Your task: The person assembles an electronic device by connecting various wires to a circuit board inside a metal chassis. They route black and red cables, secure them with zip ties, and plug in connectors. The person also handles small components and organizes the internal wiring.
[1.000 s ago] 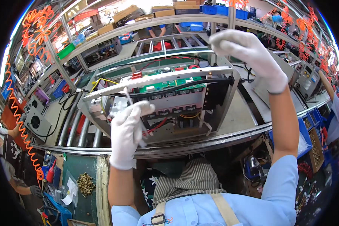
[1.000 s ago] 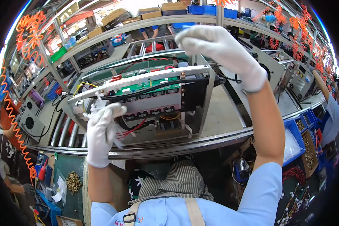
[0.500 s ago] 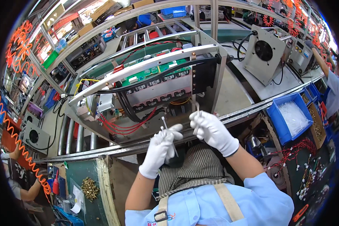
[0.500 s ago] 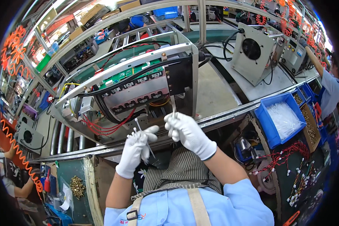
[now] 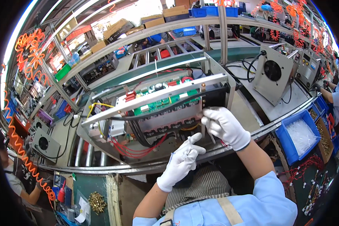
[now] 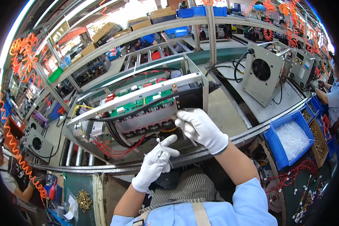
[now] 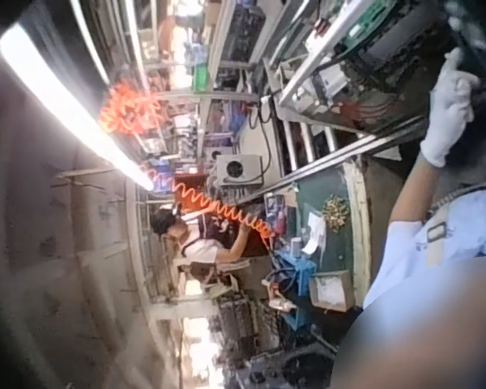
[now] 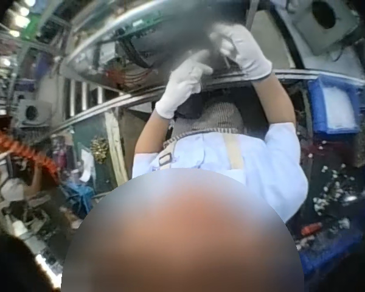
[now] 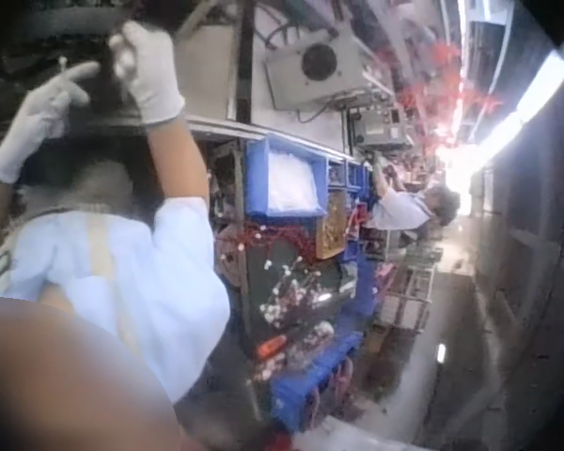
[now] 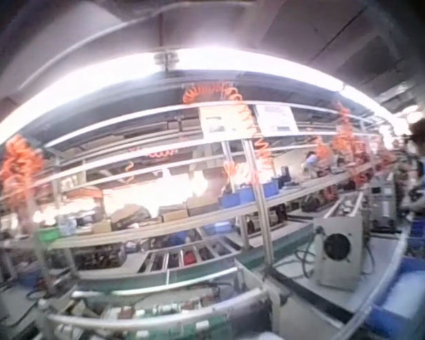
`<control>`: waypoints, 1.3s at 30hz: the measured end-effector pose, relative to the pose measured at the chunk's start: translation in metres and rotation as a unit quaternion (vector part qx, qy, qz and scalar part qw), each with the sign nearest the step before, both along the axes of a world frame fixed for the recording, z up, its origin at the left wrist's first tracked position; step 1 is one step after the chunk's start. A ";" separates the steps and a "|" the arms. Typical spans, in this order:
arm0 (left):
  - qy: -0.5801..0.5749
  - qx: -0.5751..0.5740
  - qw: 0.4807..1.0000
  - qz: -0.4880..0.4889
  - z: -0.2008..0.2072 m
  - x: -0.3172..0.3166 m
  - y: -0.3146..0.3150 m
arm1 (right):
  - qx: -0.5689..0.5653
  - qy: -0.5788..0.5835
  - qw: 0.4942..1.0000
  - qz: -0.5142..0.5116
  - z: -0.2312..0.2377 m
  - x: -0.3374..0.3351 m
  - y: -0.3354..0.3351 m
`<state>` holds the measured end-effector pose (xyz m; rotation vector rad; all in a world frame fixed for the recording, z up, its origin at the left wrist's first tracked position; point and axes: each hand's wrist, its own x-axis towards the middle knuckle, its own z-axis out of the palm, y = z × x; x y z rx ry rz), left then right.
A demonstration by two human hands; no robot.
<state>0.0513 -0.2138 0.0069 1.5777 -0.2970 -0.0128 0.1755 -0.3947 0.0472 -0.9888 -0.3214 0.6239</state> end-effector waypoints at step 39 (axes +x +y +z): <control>-0.342 0.492 0.756 0.265 0.152 -0.004 0.069 | -0.390 -0.507 0.741 -0.205 0.047 -0.009 0.034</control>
